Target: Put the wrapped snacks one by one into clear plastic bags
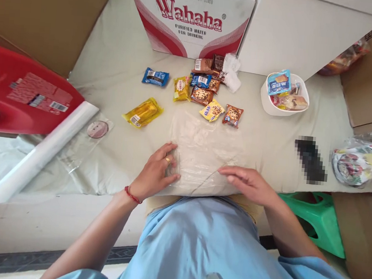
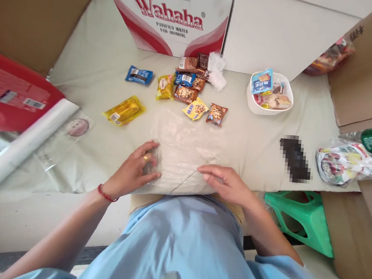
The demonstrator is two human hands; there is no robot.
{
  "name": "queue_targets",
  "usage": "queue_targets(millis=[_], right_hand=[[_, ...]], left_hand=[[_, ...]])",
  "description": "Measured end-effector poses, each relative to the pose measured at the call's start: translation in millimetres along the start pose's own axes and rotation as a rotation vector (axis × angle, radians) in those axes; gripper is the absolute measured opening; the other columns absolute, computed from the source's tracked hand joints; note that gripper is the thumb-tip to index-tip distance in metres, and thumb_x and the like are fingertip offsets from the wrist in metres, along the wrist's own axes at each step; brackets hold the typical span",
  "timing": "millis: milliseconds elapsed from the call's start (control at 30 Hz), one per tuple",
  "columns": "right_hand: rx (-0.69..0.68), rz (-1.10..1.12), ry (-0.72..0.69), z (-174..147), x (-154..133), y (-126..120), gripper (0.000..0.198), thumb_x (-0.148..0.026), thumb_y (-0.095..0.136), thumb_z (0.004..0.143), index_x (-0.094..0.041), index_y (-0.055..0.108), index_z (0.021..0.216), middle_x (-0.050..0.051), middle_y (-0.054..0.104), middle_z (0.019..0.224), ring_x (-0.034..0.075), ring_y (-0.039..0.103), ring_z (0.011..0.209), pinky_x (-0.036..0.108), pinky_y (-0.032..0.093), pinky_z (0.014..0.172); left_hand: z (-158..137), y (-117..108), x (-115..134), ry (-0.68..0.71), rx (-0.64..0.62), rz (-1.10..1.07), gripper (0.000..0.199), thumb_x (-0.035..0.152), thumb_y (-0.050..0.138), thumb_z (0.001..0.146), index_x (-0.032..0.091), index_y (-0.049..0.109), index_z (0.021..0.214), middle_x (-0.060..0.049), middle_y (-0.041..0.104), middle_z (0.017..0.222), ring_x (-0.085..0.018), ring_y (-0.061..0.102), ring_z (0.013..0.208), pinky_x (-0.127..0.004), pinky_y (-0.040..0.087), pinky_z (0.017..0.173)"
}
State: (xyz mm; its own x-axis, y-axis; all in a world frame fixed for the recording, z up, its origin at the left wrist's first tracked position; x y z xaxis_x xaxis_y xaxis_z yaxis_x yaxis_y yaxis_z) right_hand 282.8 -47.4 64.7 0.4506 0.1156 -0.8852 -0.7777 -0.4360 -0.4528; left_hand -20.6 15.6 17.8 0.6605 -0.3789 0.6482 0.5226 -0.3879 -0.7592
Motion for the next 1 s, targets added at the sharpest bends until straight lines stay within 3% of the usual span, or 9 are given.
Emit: queue_targets(millis=[100, 200, 333, 467, 567, 667, 800, 933, 1000], right_hand=[[0.075, -0.037, -0.009, 26, -22, -12, 0.034, -0.037, 0.048, 0.109, -0.024, 0.071, 0.131, 0.008, 0.079, 0.119, 0.02, 0.076, 0.107, 0.037, 0.062, 0.096], [0.059, -0.322, -0.197, 63, -32, 15, 0.038, -0.034, 0.051, 0.107, -0.022, 0.066, 0.14, 0.013, 0.071, 0.138, 0.025, 0.066, 0.129, 0.045, 0.054, 0.111], [-0.093, -0.625, -0.323, 102, 4, 46, 0.046, -0.034, 0.06, 0.103, -0.024, 0.059, 0.149, 0.011, 0.053, 0.161, 0.028, 0.042, 0.153, 0.057, 0.031, 0.129], [0.136, -0.745, -0.151, 118, 46, 4, 0.045, -0.033, 0.053, 0.105, -0.014, 0.062, 0.146, 0.017, 0.052, 0.16, 0.032, 0.045, 0.15, 0.059, 0.034, 0.126], [0.355, -0.706, -0.097, 116, 37, -16, 0.038, -0.03, 0.048, 0.105, -0.012, 0.071, 0.129, 0.021, 0.066, 0.141, 0.034, 0.058, 0.133, 0.057, 0.047, 0.115], [0.331, -0.589, -0.209, 108, -1, 19, 0.034, -0.024, 0.044, 0.106, -0.018, 0.073, 0.124, 0.015, 0.073, 0.124, 0.029, 0.064, 0.118, 0.051, 0.054, 0.106], [-0.065, -0.554, -0.435, 95, -45, 107, 0.034, -0.028, 0.053, 0.105, -0.018, 0.068, 0.134, 0.013, 0.069, 0.139, 0.027, 0.055, 0.137, 0.046, 0.049, 0.117], [-0.201, -0.645, -0.443, 90, -45, 149, 0.047, -0.033, 0.059, 0.104, -0.02, 0.056, 0.149, 0.011, 0.051, 0.162, 0.026, 0.043, 0.152, 0.05, 0.035, 0.128], [-0.202, -0.652, -0.436, 90, -37, 155, 0.047, -0.033, 0.061, 0.103, -0.021, 0.058, 0.148, 0.011, 0.053, 0.16, 0.026, 0.043, 0.152, 0.051, 0.032, 0.13]], left_hand=[[-5, 9, -1, 0.006, -0.009, 0.045, 0.037, 0.045, 0.072, 0.083, 0.02, 0.065, 0.11, -0.018, 0.043, 0.165, -0.036, 0.032, 0.159, -0.06, 0.03, 0.127], [-9, 13, -3, 0.015, -0.061, 0.136, 0.05, 0.05, 0.072, 0.085, 0.022, 0.064, 0.125, -0.018, 0.033, 0.171, -0.037, 0.027, 0.161, -0.064, 0.023, 0.128], [-20, 11, -11, -0.003, -0.117, 0.269, 0.089, 0.06, 0.073, 0.085, 0.025, 0.041, 0.16, -0.018, 0.026, 0.174, -0.037, 0.027, 0.161, -0.067, 0.017, 0.128], [-29, 11, -18, -0.033, -0.141, 0.321, 0.102, 0.064, 0.074, 0.083, 0.027, 0.029, 0.166, -0.016, 0.025, 0.175, -0.037, 0.026, 0.162, -0.068, 0.01, 0.129], [-30, 10, -19, -0.042, -0.136, 0.278, 0.105, 0.064, 0.076, 0.081, 0.024, 0.029, 0.166, -0.018, 0.024, 0.174, -0.037, 0.024, 0.162, -0.067, 0.007, 0.13], [-30, 2, -21, -0.034, -0.095, 0.157, 0.1, 0.064, 0.072, 0.085, 0.023, 0.03, 0.166, -0.018, 0.024, 0.174, -0.036, 0.024, 0.162, -0.066, 0.01, 0.13], [-31, -17, -24, -0.054, 0.068, -0.039, 0.062, 0.05, 0.054, 0.1, 0.022, 0.047, 0.155, -0.015, 0.039, 0.169, -0.029, 0.033, 0.16, -0.056, 0.029, 0.129], [-29, -33, -9, -0.181, 0.439, 0.065, 0.031, 0.037, 0.051, 0.101, 0.02, 0.073, 0.113, -0.014, 0.07, 0.137, -0.031, 0.052, 0.144, -0.053, 0.044, 0.12], [-23, -31, 9, -0.161, 0.512, 0.121, 0.028, 0.033, 0.05, 0.101, 0.021, 0.075, 0.108, -0.012, 0.074, 0.126, -0.03, 0.06, 0.133, -0.053, 0.047, 0.116]])
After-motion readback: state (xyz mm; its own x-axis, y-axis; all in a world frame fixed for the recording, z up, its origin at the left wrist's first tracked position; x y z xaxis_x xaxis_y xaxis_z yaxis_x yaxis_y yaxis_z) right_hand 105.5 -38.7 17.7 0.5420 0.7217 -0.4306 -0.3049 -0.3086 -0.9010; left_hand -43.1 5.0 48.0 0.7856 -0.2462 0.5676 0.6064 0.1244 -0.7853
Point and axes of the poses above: each hand's wrist, its own z-axis towards the middle knuckle, its own y-axis out of the palm, x = y × z, the point moved 4 cm from there along z, towards the middle knuckle
